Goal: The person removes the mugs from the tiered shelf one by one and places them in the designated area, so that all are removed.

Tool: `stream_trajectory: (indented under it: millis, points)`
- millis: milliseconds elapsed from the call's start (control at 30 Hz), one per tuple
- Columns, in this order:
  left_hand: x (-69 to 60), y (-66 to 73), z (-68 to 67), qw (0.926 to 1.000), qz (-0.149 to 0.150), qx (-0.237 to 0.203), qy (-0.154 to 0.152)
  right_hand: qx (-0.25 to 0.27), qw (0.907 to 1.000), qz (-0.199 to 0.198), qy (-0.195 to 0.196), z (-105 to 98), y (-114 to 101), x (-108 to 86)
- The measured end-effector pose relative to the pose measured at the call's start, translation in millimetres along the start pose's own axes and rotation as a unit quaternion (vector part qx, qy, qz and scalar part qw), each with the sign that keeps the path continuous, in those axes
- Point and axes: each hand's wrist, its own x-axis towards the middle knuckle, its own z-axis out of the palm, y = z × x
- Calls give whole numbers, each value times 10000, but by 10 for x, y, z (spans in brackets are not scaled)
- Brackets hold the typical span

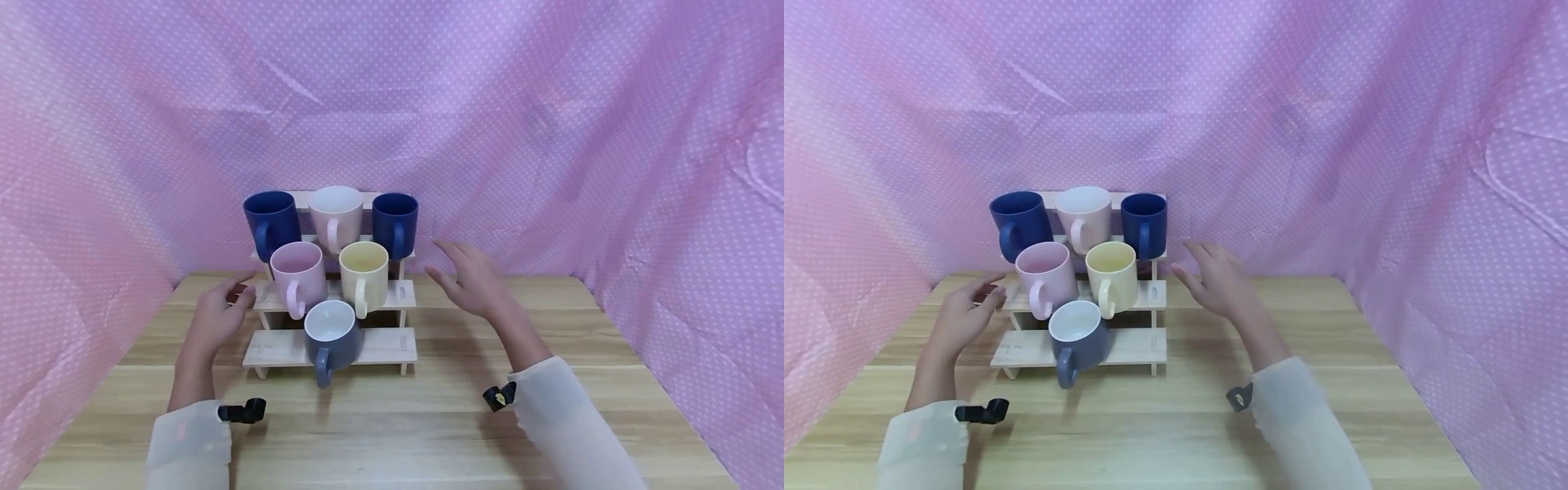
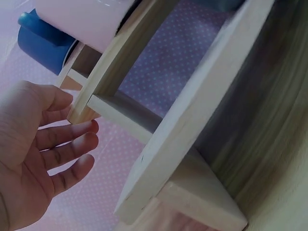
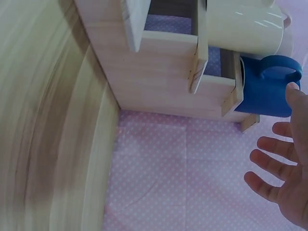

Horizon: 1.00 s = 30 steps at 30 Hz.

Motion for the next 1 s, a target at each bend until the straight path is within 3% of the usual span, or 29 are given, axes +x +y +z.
stream_trajectory:
  millis: [200, 400, 567, 800, 900, 1000]
  points:
    - [-26, 18, 51, 9964, -483, -592, 375, 47, 9998, -74, 155, 36, -113, 65]
    - [-24, 51, 71, 9806, -1170, -1541, 305, 151, 9968, -495, 603, 83, -193, 129]
    - [-7, 41, 60, 9655, -1566, -2074, 179, 363, 9955, -563, 676, 74, -291, 167]
    - [-15, 27, 53, 9444, -1670, -2831, 90, 1007, 9885, -751, 840, 161, -377, 264]
    - [-19, 33, 60, 9329, -1648, -3199, 131, 1576, 9804, -710, 943, 214, -384, 309]
    - [-20, 41, 68, 9273, -1612, -3374, 166, 2249, 9688, -383, 965, 234, -399, 333]
